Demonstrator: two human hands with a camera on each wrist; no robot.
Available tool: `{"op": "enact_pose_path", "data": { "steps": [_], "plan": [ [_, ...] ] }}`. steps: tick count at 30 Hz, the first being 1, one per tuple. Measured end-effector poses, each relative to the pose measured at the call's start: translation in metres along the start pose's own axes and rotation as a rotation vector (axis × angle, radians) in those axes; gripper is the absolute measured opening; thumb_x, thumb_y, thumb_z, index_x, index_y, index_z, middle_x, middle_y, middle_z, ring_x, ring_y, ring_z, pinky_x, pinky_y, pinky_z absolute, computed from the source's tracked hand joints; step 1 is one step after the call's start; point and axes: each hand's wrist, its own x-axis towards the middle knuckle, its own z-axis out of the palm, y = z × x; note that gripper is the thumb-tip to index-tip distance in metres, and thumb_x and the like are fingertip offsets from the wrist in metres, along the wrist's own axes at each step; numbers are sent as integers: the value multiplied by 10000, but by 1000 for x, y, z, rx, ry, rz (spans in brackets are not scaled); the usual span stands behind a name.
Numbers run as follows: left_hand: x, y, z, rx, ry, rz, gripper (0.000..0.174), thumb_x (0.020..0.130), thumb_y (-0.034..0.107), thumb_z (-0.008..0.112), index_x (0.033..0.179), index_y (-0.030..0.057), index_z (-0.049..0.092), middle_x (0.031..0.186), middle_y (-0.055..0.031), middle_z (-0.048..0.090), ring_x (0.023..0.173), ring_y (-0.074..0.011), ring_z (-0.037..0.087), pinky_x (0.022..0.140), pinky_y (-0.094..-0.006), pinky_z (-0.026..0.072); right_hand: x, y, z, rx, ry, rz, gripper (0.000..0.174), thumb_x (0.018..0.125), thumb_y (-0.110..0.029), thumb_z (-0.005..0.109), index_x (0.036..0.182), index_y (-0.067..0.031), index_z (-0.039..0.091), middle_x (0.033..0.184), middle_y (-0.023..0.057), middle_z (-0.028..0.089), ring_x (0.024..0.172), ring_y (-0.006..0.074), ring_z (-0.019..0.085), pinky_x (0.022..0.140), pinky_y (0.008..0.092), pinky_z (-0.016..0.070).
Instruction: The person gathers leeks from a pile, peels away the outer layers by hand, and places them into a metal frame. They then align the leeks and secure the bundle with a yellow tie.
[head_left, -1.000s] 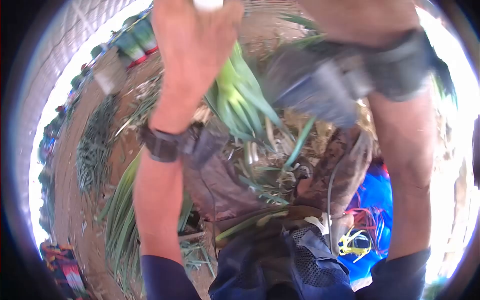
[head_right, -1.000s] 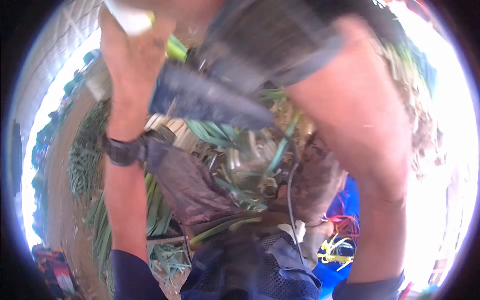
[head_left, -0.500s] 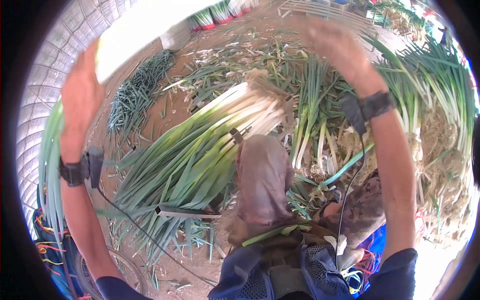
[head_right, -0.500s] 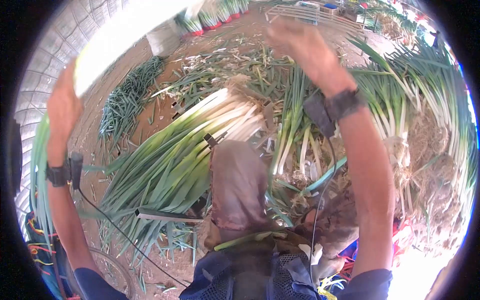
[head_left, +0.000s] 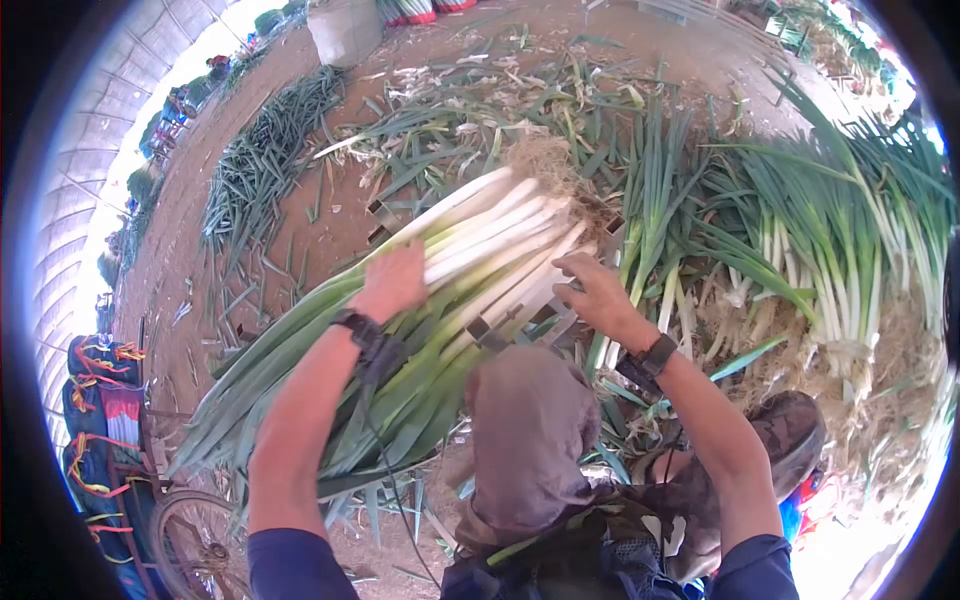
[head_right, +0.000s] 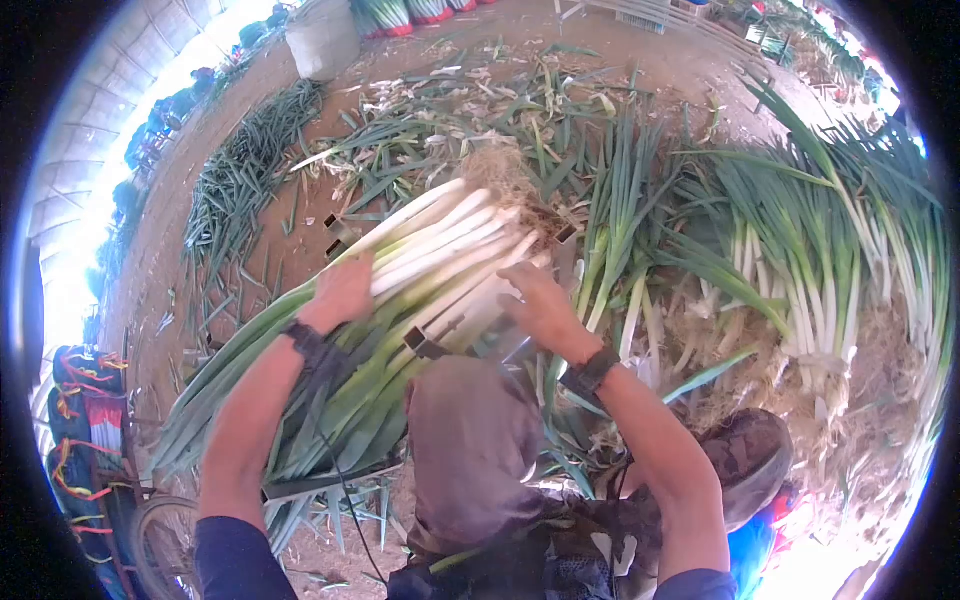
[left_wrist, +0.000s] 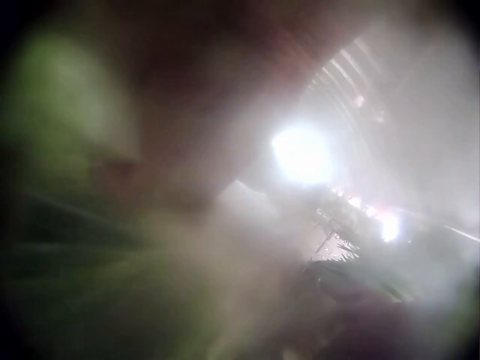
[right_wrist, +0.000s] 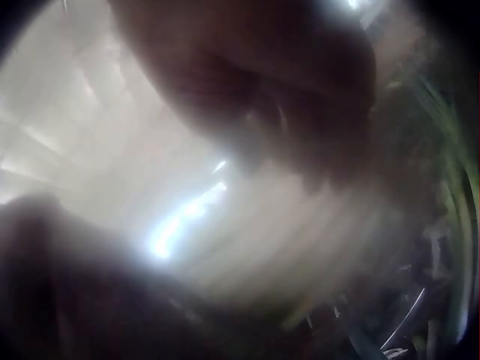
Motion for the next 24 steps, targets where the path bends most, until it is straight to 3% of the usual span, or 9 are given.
{"op": "enact_pose_path", "data": {
  "steps": [3,5,7,8,10,13,16,20,24],
  "plan": [
    [33,21,15,-48,51,-84,545,711,63,697,1218,-1,508,1098,-235,634,1008,-430,655,838,-514,538,38,-21,7,-140,-14,-52,480,928,-289,623,1320,-17,570,1339,187,556,1214,376,546,1036,446,430],
    [36,27,28,32,198,-179,633,731,101,711,1319,-7,501,1136,-216,627,986,-409,655,899,-519,502,65,-23,27,-408,53,-213,578,926,-416,643,1388,-83,538,1460,195,478,1314,404,476,1088,494,373],
    [25,25,19,-57,168,-154,712,733,51,693,1400,3,449,1237,-238,562,1096,-420,592,958,-520,462,95,-26,57,-444,50,-159,692,903,-548,593,1433,-111,514,1539,175,406,1425,420,343,1171,595,221],
    [23,25,14,-107,129,-121,749,733,35,684,1434,-1,421,1287,-258,536,1159,-429,561,989,-519,452,109,-15,75,-449,11,-143,726,893,-586,579,1451,-130,502,1563,172,375,1446,429,306,1173,626,179],
    [24,-33,69,-191,240,228,835,751,57,678,1498,-48,320,1519,-302,350,1418,-443,337,1187,-491,275,115,0,93,-377,-40,-70,758,883,-607,572,1489,-164,471,1597,165,331,1482,454,223,1164,683,112],
    [-19,-48,-3,-499,-141,279,747,856,227,707,1510,54,391,1580,-236,313,1459,-409,295,1199,-473,236,103,-11,73,-365,-156,71,752,886,-590,562,1502,-171,455,1616,162,287,1511,429,152,1181,679,41],
    [-56,-46,6,-85,-21,426,621,962,392,519,1476,55,438,1558,-245,328,1443,-453,279,1198,-538,185,102,-3,86,-336,-86,63,724,896,-591,545,1488,-181,478,1613,145,298,1497,434,187,1169,696,85],
    [-45,-39,27,-38,12,389,622,982,442,411,1468,56,449,1546,-262,329,1440,-466,266,1203,-563,152,105,-6,85,-365,-101,108,780,869,-609,567,1515,-193,438,1637,126,253,1519,409,131,1183,676,42],
    [-49,-39,20,35,-2,365,605,963,381,451,1466,45,446,1549,-272,315,1456,-452,250,1199,-553,167,105,-7,46,-296,-139,40,732,862,-527,628,1440,-96,502,1513,194,395,1410,449,333,1119,641,253]
  ]
}}
